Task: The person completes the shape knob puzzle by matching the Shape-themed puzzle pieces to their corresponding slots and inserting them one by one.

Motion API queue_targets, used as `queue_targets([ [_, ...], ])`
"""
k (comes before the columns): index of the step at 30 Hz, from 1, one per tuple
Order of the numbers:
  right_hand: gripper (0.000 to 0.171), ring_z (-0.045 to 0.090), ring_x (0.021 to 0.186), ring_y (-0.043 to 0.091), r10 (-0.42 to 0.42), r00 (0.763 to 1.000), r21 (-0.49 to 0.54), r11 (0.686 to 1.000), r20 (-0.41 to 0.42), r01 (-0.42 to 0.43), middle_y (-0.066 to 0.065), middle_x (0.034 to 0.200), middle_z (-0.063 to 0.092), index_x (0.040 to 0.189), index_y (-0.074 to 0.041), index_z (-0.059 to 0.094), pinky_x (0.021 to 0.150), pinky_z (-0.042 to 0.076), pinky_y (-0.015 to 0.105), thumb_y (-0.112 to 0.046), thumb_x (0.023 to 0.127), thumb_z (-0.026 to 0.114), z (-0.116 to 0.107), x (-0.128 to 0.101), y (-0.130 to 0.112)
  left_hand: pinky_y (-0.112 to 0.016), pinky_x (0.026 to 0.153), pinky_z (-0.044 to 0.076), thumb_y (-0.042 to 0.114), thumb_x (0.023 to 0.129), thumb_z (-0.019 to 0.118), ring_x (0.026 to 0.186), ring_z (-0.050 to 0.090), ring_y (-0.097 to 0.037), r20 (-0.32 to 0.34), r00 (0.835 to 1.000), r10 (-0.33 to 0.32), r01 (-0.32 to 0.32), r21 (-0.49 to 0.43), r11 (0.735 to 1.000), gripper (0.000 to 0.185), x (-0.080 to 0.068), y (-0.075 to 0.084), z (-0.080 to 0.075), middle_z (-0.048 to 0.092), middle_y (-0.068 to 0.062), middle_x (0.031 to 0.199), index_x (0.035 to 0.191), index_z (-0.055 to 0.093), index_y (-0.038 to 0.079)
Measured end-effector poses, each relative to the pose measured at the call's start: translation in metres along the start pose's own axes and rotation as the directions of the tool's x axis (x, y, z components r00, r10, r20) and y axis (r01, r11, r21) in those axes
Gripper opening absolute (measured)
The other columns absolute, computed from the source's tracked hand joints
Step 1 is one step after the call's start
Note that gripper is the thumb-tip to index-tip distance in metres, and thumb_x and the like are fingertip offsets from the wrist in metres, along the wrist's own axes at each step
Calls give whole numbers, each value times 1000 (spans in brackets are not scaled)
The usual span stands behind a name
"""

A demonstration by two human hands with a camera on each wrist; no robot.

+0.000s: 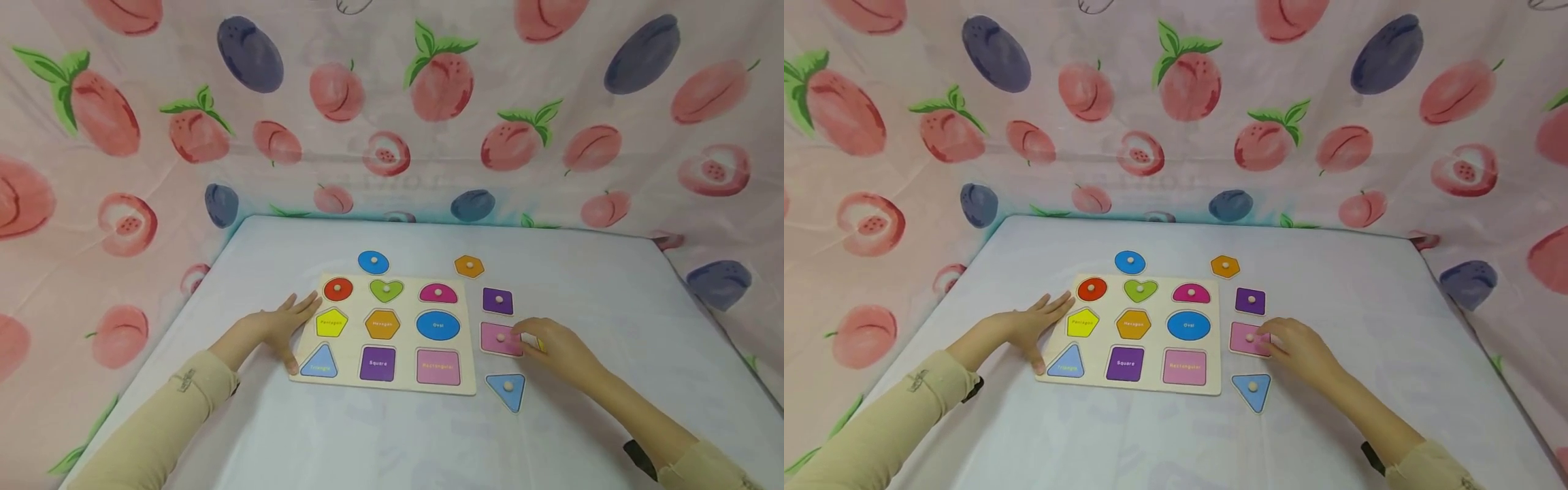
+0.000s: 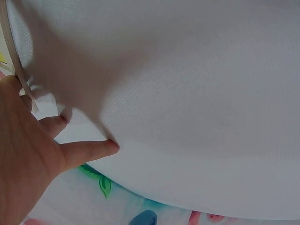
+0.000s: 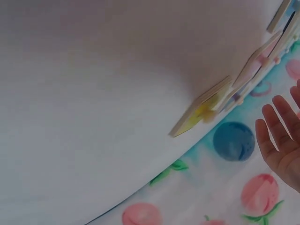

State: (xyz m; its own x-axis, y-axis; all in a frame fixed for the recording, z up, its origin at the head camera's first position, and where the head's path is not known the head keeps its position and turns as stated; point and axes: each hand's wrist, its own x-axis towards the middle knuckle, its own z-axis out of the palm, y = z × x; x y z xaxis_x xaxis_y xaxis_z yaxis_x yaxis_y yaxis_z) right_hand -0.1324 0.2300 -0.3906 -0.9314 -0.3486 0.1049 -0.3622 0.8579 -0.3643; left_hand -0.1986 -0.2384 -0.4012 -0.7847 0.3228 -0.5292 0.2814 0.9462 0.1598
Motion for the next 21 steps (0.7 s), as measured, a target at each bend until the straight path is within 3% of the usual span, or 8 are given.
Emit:
queue_targets([
  [9,23,61,104,38,16,999,24,1000,-41,-15,14,105,69,101,-5,68,90,47,56,-8,79,72,-9,-24,36,-81,95,16,49,51,88,144,-4,-43,-16,1000,9,-9,-12,1000,137,-3,0,1,-7,-8,160,153,2,15],
  [21,31,60,106,37,36,999,25,999,20,-37,14,109,68,107,-4,67,90,48,55,-9,77,74,-10,-38,75,-81,95,15,49,50,88,144,-5,-43,-21,1000,14,-15,-25,1000,137,-5,1,1,-6,-9,160,153,3,15],
])
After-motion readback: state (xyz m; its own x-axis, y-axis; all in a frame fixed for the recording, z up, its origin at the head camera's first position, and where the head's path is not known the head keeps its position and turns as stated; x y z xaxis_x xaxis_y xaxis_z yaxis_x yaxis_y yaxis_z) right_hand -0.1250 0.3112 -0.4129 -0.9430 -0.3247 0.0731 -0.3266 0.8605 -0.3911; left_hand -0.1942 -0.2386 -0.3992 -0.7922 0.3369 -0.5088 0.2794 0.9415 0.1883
